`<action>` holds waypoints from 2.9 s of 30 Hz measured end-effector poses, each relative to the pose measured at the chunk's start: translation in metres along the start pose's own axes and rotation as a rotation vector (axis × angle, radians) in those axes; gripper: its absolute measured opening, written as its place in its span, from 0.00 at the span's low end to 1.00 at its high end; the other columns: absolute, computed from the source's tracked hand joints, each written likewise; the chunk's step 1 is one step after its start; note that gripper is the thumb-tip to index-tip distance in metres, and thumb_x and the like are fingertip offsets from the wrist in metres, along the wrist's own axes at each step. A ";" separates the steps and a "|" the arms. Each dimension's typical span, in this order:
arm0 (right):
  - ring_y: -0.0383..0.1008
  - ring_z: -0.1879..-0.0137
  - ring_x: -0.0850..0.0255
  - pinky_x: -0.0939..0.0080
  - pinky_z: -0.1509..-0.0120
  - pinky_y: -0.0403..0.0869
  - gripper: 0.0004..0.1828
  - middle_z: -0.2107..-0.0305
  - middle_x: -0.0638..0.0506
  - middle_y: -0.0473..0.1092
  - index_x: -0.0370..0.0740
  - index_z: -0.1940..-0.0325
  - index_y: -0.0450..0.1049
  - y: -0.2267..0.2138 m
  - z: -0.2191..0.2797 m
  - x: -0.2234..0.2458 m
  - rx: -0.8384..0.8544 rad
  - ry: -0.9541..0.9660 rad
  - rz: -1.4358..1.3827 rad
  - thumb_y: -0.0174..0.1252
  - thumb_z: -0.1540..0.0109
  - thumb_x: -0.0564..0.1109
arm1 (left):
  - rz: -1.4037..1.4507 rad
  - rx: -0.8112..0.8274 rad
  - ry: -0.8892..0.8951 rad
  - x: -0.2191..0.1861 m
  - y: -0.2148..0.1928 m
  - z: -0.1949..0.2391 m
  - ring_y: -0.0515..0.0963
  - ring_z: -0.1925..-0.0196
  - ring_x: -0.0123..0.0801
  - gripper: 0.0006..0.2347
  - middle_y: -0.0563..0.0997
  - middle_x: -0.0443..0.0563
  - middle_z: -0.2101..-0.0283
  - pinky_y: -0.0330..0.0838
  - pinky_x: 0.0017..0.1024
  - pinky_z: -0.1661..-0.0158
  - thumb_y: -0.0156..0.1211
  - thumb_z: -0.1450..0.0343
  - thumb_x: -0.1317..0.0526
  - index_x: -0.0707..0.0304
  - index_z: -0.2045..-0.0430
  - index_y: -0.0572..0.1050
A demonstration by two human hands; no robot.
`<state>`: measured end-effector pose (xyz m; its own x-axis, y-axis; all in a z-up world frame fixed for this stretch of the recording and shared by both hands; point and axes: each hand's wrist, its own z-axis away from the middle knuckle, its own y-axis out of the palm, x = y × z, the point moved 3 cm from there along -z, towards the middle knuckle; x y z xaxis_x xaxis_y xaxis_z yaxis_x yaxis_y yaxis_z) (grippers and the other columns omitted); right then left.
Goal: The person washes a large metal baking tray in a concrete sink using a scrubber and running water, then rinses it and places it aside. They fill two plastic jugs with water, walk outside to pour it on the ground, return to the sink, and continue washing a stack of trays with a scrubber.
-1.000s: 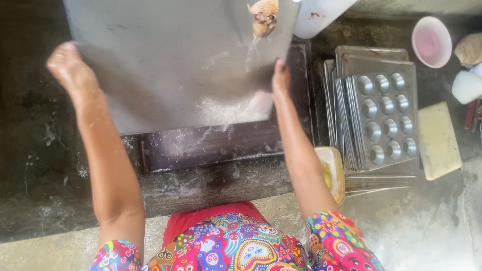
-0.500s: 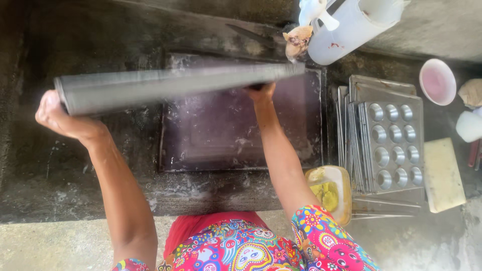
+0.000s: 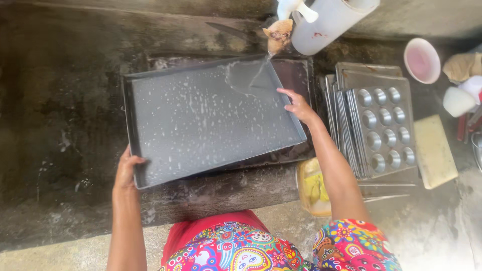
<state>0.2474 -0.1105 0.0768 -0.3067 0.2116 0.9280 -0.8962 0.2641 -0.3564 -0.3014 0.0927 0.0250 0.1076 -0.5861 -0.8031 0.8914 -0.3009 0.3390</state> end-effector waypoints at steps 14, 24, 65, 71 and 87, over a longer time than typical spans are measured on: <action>0.47 0.25 0.35 0.34 0.23 0.49 0.37 0.30 0.30 0.51 0.32 0.27 0.56 0.104 -0.164 -0.037 -0.645 0.008 0.928 0.53 0.29 0.61 | 0.070 0.050 0.161 0.027 0.040 0.034 0.77 0.53 0.31 0.37 0.75 0.50 0.51 0.76 0.25 0.55 0.53 0.46 0.73 0.66 0.34 0.66; 0.63 0.37 0.42 0.39 0.34 0.63 0.23 0.44 0.40 0.65 0.44 0.39 0.68 0.088 -0.140 0.019 -0.521 -0.333 0.948 0.57 0.37 0.49 | 0.167 -0.002 0.058 0.044 0.046 0.025 0.77 0.57 0.34 0.33 0.75 0.50 0.55 0.77 0.26 0.60 0.53 0.45 0.71 0.66 0.38 0.68; 0.50 0.24 0.36 0.33 0.23 0.54 0.29 0.33 0.37 0.58 0.45 0.32 0.66 0.082 -0.098 0.026 -0.564 0.060 0.992 0.61 0.35 0.53 | 0.120 0.133 -0.084 0.104 0.101 -0.028 0.78 0.68 0.33 0.27 0.74 0.49 0.66 0.78 0.26 0.66 0.55 0.45 0.70 0.67 0.47 0.69; 0.55 0.28 0.39 0.35 0.29 0.57 0.25 0.36 0.40 0.62 0.46 0.38 0.71 0.120 -0.107 0.033 -0.229 -0.327 0.942 0.62 0.39 0.50 | 0.104 0.201 -0.094 0.117 0.105 -0.046 0.76 0.69 0.26 0.28 0.74 0.46 0.67 0.75 0.23 0.69 0.55 0.46 0.71 0.67 0.46 0.71; 0.61 0.31 0.41 0.38 0.33 0.64 0.37 0.34 0.41 0.60 0.43 0.33 0.65 0.055 -0.326 -0.023 -0.061 -0.038 1.036 0.65 0.46 0.39 | 0.149 0.060 -0.116 0.100 0.053 -0.024 0.75 0.72 0.31 0.22 0.72 0.46 0.70 0.72 0.29 0.73 0.58 0.46 0.70 0.66 0.56 0.71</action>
<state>0.3095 0.2061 0.0005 -0.9282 0.3329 0.1661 -0.1703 0.0168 -0.9852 -0.2331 0.0368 -0.0490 0.1819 -0.7095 -0.6808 0.8409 -0.2466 0.4817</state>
